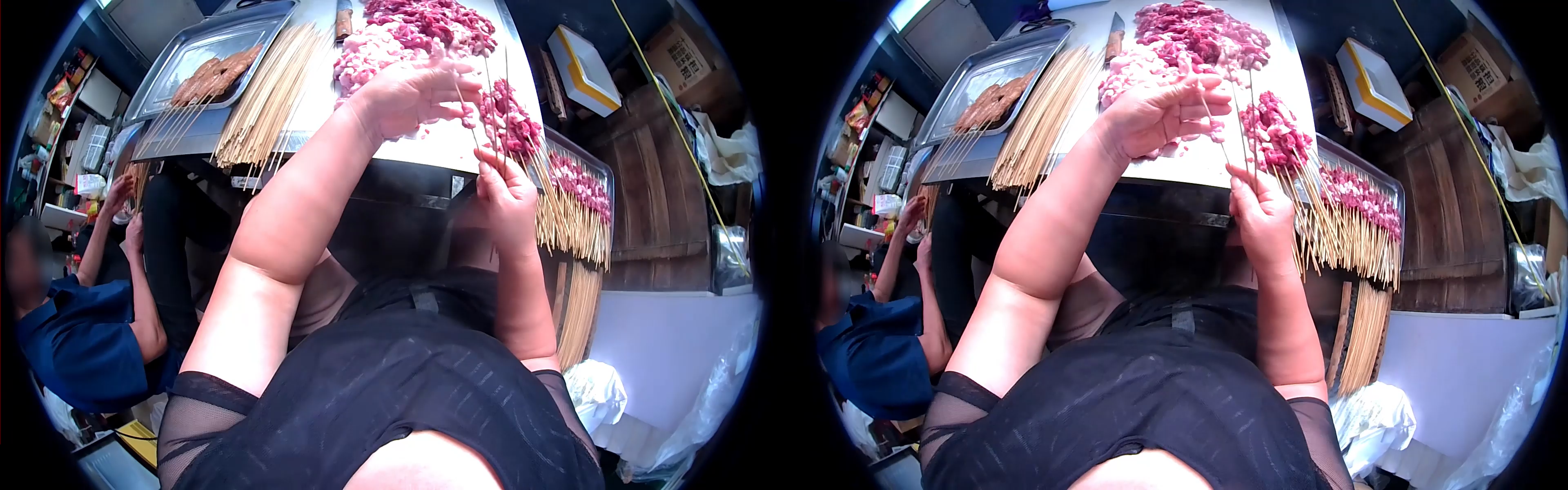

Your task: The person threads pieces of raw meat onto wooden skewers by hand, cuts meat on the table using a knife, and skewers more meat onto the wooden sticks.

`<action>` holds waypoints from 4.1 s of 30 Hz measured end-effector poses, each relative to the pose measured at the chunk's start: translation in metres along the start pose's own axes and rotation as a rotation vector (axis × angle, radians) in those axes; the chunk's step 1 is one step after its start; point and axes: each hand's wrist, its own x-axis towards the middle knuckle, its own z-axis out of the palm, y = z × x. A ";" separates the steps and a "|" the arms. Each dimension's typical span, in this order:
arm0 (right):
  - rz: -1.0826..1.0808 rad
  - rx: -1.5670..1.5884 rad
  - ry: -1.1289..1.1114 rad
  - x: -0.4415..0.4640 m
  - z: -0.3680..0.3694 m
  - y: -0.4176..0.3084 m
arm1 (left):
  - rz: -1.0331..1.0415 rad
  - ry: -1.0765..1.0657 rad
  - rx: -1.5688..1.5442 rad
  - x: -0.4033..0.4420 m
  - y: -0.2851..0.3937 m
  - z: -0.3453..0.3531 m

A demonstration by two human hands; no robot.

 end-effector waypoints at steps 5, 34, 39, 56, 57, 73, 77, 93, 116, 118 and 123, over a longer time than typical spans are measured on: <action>-0.007 0.059 0.001 0.000 -0.002 0.005 | -0.062 -0.114 -0.081 0.005 -0.004 -0.012; -0.024 -0.068 0.033 -0.006 0.000 0.010 | 0.193 0.204 -0.176 0.008 -0.004 -0.002; -0.012 -0.019 0.012 -0.005 0.002 0.008 | 0.170 0.197 -0.130 0.006 -0.007 0.006; -0.010 0.010 -0.011 -0.003 -0.004 0.006 | 0.234 0.283 -0.087 0.010 -0.003 0.000; -0.015 -0.007 -0.008 -0.004 -0.005 0.007 | 0.241 0.267 -0.070 0.009 -0.003 -0.001; -0.066 -0.214 0.022 -0.004 -0.010 -0.001 | 0.173 0.247 0.010 0.005 0.005 0.001; -0.069 -0.120 0.021 -0.004 -0.003 0.002 | 0.190 0.224 -0.148 0.007 -0.003 0.002; 0.121 0.179 -0.074 -0.001 0.010 -0.006 | 0.221 0.125 -0.002 0.005 -0.001 0.007; -0.010 0.167 0.001 0.002 -0.010 -0.013 | 0.230 0.236 2.161 0.032 -0.039 -0.001; -0.012 0.161 0.007 0.000 -0.012 -0.012 | 0.231 0.261 2.113 0.027 -0.032 0.000; 0.012 0.114 0.001 0.000 -0.011 -0.005 | 0.225 0.448 1.114 0.026 -0.003 -0.021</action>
